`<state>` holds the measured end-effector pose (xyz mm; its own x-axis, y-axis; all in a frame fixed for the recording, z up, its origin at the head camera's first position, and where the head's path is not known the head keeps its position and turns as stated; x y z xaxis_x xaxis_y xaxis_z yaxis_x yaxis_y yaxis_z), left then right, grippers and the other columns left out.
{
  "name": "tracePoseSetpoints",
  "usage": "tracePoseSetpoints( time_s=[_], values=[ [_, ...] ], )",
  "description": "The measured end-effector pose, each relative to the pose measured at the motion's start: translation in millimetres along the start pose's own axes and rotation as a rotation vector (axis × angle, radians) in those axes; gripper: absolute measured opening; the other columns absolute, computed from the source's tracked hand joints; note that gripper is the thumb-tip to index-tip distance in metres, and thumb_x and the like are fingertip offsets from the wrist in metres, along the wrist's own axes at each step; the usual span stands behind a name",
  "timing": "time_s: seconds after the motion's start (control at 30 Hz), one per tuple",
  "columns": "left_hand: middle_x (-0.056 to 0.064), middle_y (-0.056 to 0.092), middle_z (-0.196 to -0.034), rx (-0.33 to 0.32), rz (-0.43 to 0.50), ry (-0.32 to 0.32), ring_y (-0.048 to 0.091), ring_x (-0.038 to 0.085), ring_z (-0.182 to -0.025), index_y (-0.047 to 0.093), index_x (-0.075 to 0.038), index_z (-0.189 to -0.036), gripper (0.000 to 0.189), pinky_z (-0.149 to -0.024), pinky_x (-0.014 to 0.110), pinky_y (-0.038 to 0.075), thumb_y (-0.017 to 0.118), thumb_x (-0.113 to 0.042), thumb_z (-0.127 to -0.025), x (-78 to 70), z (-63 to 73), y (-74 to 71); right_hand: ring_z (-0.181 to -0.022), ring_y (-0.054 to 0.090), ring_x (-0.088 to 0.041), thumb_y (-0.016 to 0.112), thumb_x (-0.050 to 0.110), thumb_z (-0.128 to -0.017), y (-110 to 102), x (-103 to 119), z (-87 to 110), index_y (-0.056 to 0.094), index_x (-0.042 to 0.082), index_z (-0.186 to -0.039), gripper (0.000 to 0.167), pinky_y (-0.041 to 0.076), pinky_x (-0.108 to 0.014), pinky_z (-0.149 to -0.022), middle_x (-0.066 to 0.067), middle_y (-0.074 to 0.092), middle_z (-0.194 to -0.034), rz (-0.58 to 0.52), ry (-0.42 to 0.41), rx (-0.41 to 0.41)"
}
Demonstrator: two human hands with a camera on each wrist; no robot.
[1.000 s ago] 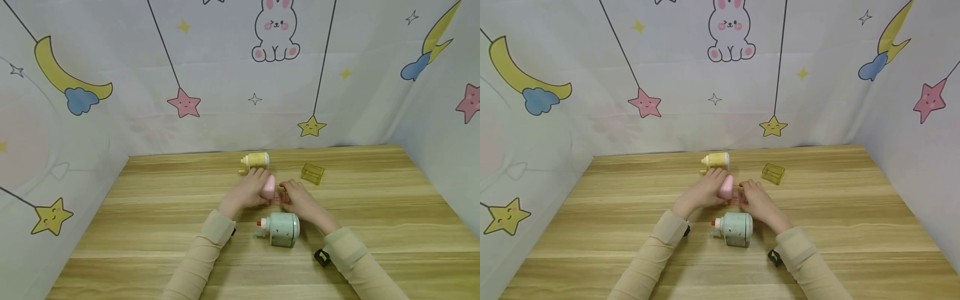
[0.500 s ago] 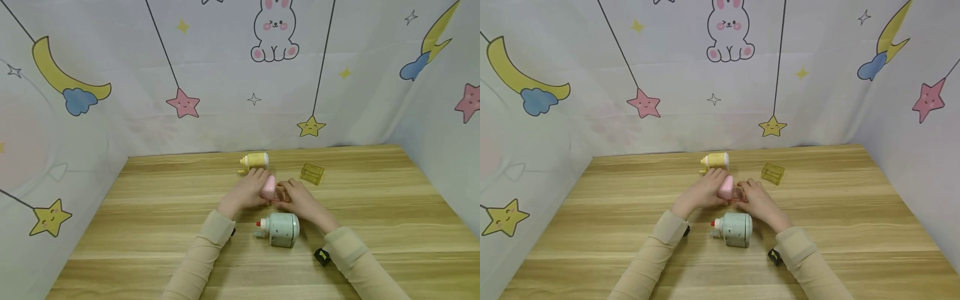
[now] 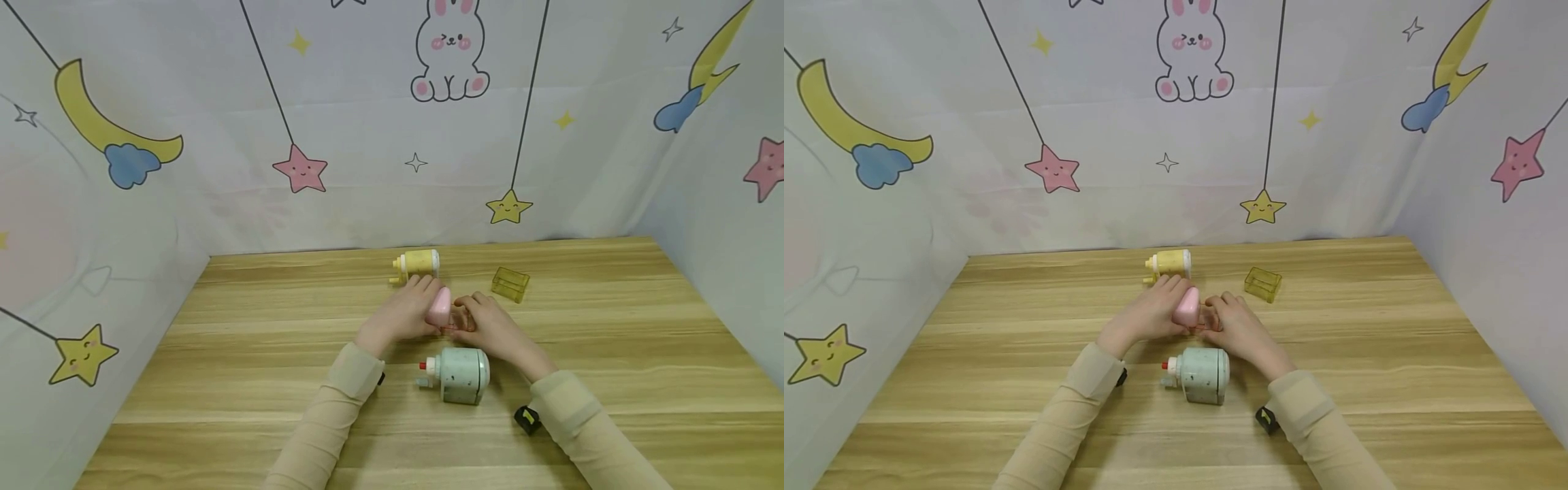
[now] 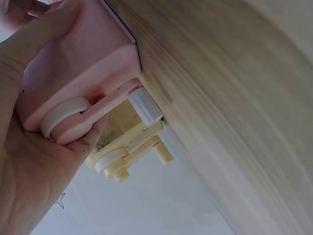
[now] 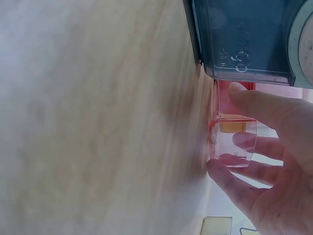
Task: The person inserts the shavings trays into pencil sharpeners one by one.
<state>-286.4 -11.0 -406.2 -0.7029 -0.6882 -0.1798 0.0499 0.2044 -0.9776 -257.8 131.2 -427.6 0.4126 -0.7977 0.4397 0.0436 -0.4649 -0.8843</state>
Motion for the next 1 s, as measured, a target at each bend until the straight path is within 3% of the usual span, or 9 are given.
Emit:
tracePoseSetpoints(
  time_s=[0.33,0.6,0.87,1.0],
  values=[
    [0.005,0.052,-0.13,-0.006,-0.006,0.022,0.049,0.022,-0.113,0.047,-0.012,-0.13,0.068,-0.097,0.034,0.048,0.081,-0.029,-0.074,-2.2,-1.0,1.5,-0.092,0.054,-0.024,0.076,0.034,-0.081,2.8,2.8,-3.6,0.057,-0.002,-0.121,0.057,0.047,-0.036,-0.074,-0.014,0.059,-0.106,-0.036,0.023,0.017],
    [0.006,0.053,-0.129,-0.006,-0.003,0.03,0.049,0.023,-0.112,0.047,-0.01,-0.132,0.068,-0.096,0.034,0.048,0.081,-0.028,-0.076,-3.2,-1.3,-0.2,-0.099,0.056,-0.028,0.077,0.033,-0.081,2.5,3.5,-5.0,0.056,-0.002,-0.122,0.058,0.05,-0.043,-0.082,-0.015,0.06,-0.109,-0.036,0.022,0.011],
    [0.009,0.049,-0.135,0.053,0.092,-0.006,0.047,0.026,-0.123,0.039,-0.005,-0.141,0.081,-0.11,0.041,0.039,0.082,-0.026,-0.075,2.5,-1.7,1.0,-0.105,0.057,-0.03,0.078,0.036,-0.079,4.3,1.5,-6.8,0.056,0.0,-0.122,0.061,0.05,-0.046,-0.088,-0.014,0.062,-0.114,-0.024,0.047,0.018],
    [0.009,0.049,-0.13,0.059,0.103,-0.011,0.049,0.025,-0.117,0.04,-0.005,-0.138,0.078,-0.105,0.039,0.043,0.081,-0.023,-0.074,4.6,-2.1,1.3,-0.106,0.059,-0.03,0.079,0.032,-0.079,5.5,1.4,-7.7,0.055,-0.001,-0.124,0.061,0.051,-0.046,-0.089,-0.016,0.062,-0.117,-0.079,0.058,0.035]
  ],
)
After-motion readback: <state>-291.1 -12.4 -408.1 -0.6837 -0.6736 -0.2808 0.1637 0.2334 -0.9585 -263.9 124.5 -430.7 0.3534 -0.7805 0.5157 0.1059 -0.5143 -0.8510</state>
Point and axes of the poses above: each hand's wrist, its own z-axis away from the middle knuckle, its own y-axis out of the palm, x = y × z, the point moved 5 cm from there along -z, towards the middle knuckle
